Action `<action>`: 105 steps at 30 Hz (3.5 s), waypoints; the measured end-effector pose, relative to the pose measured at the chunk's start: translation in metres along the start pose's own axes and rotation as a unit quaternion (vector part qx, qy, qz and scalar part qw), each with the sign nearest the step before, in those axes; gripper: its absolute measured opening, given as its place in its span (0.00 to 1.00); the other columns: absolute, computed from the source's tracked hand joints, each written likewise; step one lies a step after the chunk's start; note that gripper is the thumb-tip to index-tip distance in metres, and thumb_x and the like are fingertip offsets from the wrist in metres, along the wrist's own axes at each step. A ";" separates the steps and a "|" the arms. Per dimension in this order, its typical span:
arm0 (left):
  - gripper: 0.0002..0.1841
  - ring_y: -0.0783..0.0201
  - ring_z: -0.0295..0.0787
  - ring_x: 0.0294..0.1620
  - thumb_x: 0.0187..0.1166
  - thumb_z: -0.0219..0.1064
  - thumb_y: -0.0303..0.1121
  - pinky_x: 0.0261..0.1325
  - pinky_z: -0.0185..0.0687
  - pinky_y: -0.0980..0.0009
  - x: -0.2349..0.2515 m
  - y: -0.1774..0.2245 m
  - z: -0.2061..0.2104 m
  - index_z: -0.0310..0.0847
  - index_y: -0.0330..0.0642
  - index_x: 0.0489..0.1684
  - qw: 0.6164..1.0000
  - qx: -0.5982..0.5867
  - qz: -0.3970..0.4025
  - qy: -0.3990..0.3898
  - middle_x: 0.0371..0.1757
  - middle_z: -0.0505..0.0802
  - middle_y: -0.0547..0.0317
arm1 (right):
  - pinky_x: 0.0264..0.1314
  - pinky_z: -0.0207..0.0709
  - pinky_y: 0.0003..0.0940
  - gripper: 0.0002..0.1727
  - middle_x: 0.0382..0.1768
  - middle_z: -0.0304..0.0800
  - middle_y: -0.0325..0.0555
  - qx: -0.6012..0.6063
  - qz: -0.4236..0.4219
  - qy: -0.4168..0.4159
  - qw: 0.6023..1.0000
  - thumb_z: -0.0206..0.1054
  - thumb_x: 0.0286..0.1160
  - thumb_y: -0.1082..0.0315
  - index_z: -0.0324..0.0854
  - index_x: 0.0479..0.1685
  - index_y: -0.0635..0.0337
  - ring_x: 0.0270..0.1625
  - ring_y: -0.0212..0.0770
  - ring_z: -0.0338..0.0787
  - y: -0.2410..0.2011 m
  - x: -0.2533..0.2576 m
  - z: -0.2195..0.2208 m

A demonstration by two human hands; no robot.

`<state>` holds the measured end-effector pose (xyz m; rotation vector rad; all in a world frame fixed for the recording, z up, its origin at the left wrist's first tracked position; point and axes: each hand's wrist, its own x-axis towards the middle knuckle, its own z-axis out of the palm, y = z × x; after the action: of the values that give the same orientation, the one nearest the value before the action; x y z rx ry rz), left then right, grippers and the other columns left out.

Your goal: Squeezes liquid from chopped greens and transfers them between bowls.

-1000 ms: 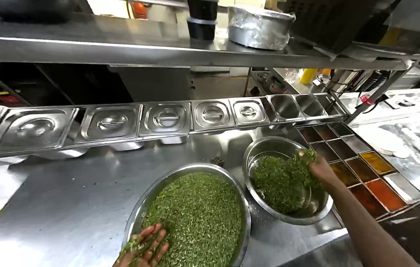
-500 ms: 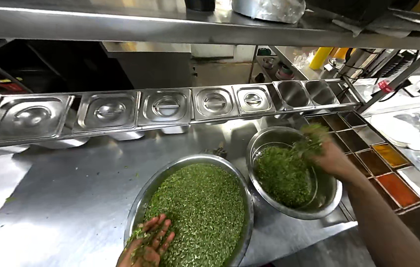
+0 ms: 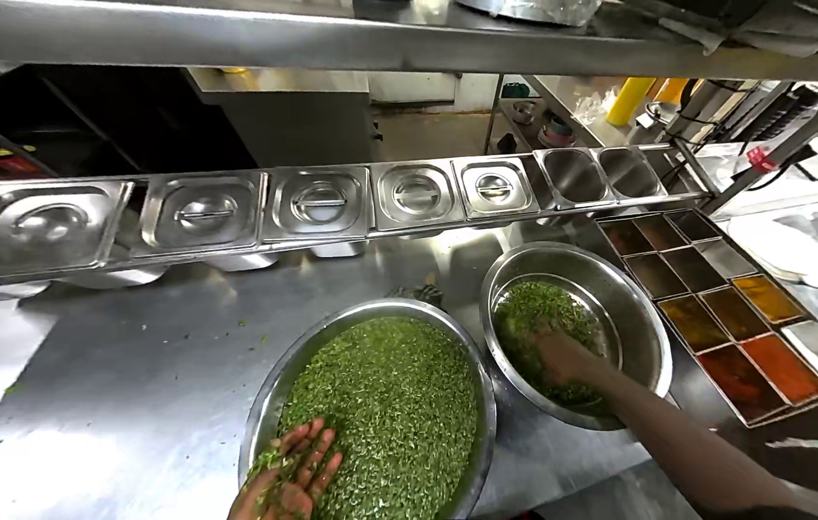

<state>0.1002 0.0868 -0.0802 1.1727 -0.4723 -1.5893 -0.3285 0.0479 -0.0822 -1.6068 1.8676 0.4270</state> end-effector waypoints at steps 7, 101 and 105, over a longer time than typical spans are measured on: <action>0.25 0.59 0.95 0.57 0.94 0.32 0.39 0.57 0.92 0.57 -0.001 0.000 0.001 0.83 0.50 0.53 1.000 0.004 -0.003 0.005 0.55 0.96 0.62 | 0.68 0.76 0.69 0.28 0.64 0.86 0.65 0.085 0.039 0.113 0.989 0.75 0.69 0.72 0.80 0.73 0.58 0.67 0.66 0.85 0.065 -0.031 -0.042; 0.36 0.65 0.68 0.82 0.94 0.23 0.52 0.78 0.70 0.67 -0.018 0.009 0.092 0.49 0.35 0.91 0.982 0.144 -0.053 -0.114 0.86 0.69 0.46 | 0.72 0.77 0.56 0.28 0.65 0.87 0.59 0.768 0.048 0.089 0.632 0.59 0.88 0.45 0.81 0.70 0.59 0.68 0.52 0.86 -0.273 -0.015 0.082; 0.37 0.73 0.56 0.89 0.93 0.31 0.55 0.86 0.58 0.72 -0.024 0.029 0.088 0.40 0.36 0.94 0.957 0.211 0.048 -0.193 0.93 0.59 0.52 | 0.72 0.74 0.60 0.33 0.72 0.80 0.58 0.837 0.056 0.001 0.544 0.60 0.85 0.41 0.76 0.75 0.60 0.74 0.53 0.79 -0.256 -0.026 0.064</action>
<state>0.0381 0.0751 -0.0084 1.1234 -1.1541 -1.6830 -0.0638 0.0554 -0.0740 -0.0643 1.2520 -1.0998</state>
